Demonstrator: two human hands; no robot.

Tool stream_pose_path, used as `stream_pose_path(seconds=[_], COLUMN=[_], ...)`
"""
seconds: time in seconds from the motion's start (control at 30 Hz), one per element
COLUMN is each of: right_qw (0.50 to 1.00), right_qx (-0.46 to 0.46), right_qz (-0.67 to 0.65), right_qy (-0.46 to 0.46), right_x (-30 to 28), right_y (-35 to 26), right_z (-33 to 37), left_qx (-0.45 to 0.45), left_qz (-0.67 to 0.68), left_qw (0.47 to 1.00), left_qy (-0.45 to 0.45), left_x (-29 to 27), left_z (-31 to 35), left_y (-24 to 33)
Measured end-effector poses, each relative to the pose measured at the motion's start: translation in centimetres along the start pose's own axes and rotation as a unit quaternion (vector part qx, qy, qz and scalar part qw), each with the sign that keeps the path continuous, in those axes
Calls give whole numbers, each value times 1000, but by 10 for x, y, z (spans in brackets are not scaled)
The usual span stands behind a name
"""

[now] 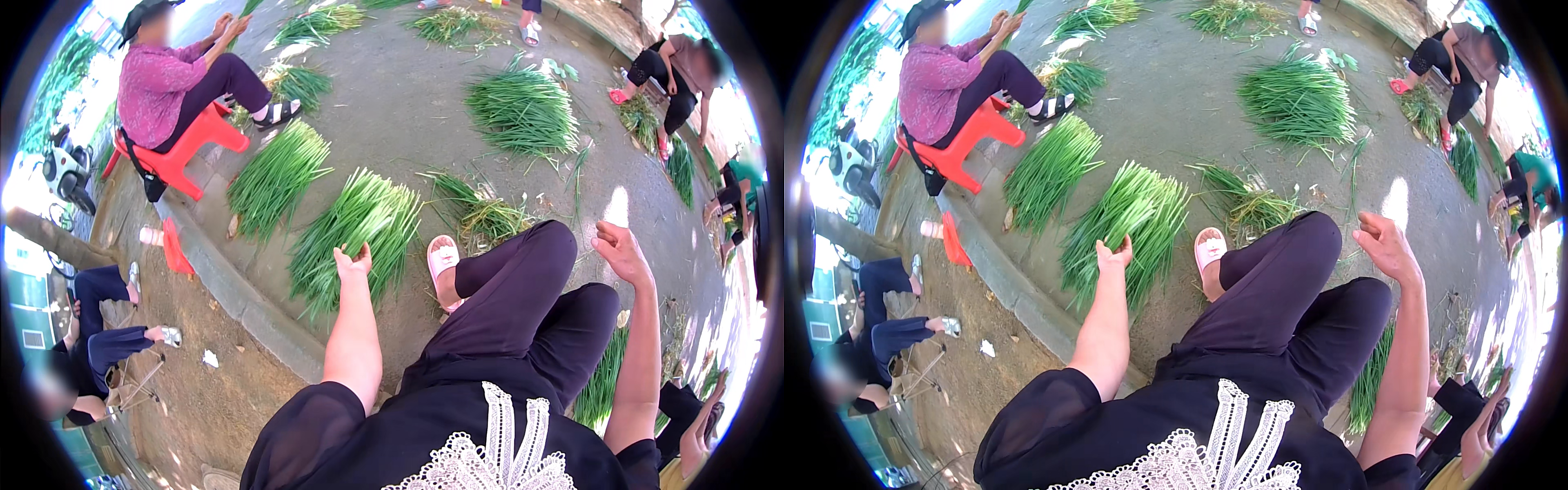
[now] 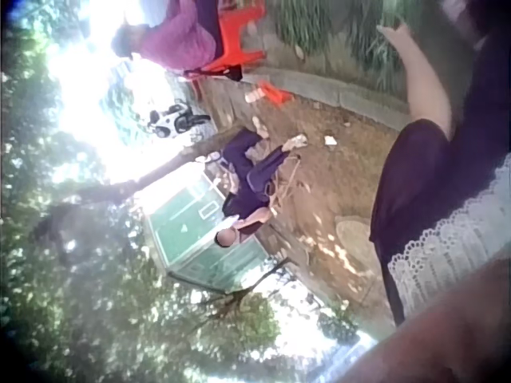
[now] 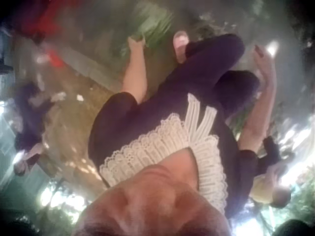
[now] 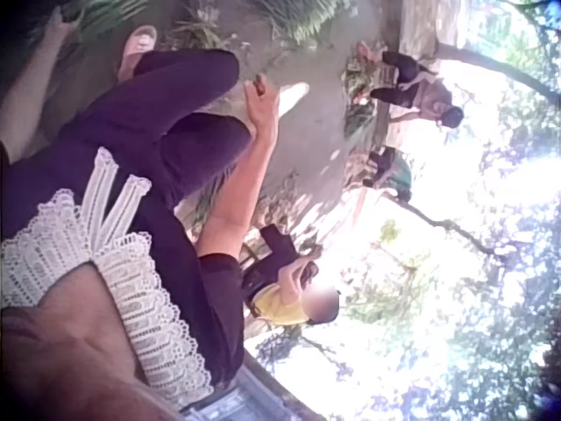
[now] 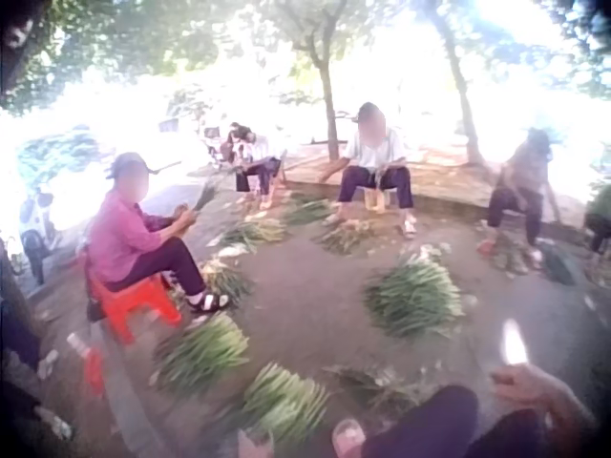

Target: The person strips the outer skins and roots from green onions by hand while sitting outdoors.

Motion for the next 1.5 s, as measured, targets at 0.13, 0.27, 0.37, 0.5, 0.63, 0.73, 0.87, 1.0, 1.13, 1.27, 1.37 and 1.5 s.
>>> stream_pose_path(seconds=[0.13, 0.27, 0.37, 0.5, 0.63, 0.73, 0.87, 1.0, 1.13, 1.27, 1.37, 1.5], right_qw=[1000, 997, 997, 998, 997, 996, 994, 995, 997, 998, 998, 997], right_qx=[5, 54, 66, 54, 70, 87, 103, 103, 46, 52, 50, 63], right_qz=[2, 1, -14, 11, -21, -27, 33, 0, 57, 11, 7, 11], right_qy=[-15, -57, -37, 6, -25, 18, 1, 14, 28, 38, 38, 32], right_x=[-3, -3, 4, 22, 42, 57, 77, 82, 67, 37, 17, 0], right_y=[-3, 3, 9, 53, 59, 91, 117, 109, 125, 98, 98, 103], right_z=[2, 11, 19, 30, 29, 29, 30, 33, 29, 29, 29, 23], left_qx=[-36, -27, -42, -49, -135, -181, -150, -147, -79, -59, -48, -31], left_qz=[32, 55, 17, -144, -475, -785, -890, -802, -801, -833, -843, -824], left_qw=[998, 998, 999, 988, 866, 578, 177, 570, 593, 550, 532, 547], left_qy=[33, -2, 3, 13, -84, -131, -393, -100, -9, -19, -64, -148], left_x=[18, 43, 57, 50, -42, -101, -197, -166, -88, -38, 0, 63], left_z=[-24, -37, -40, -9, 27, 105, 88, 80, 77, 66, 66, 71], left_y=[-3, -2, -3, -41, -95, -120, -69, 11, 52, 50, 11, -48])
Point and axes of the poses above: each hand's wrist, its own z-axis away from the middle knuckle, its own x-axis out of the palm, y = z × x, the point moved 2 cm from there along -z, towards the middle knuckle, and after that the axes turned 13 degrees about -y, right-handed, at the moved point
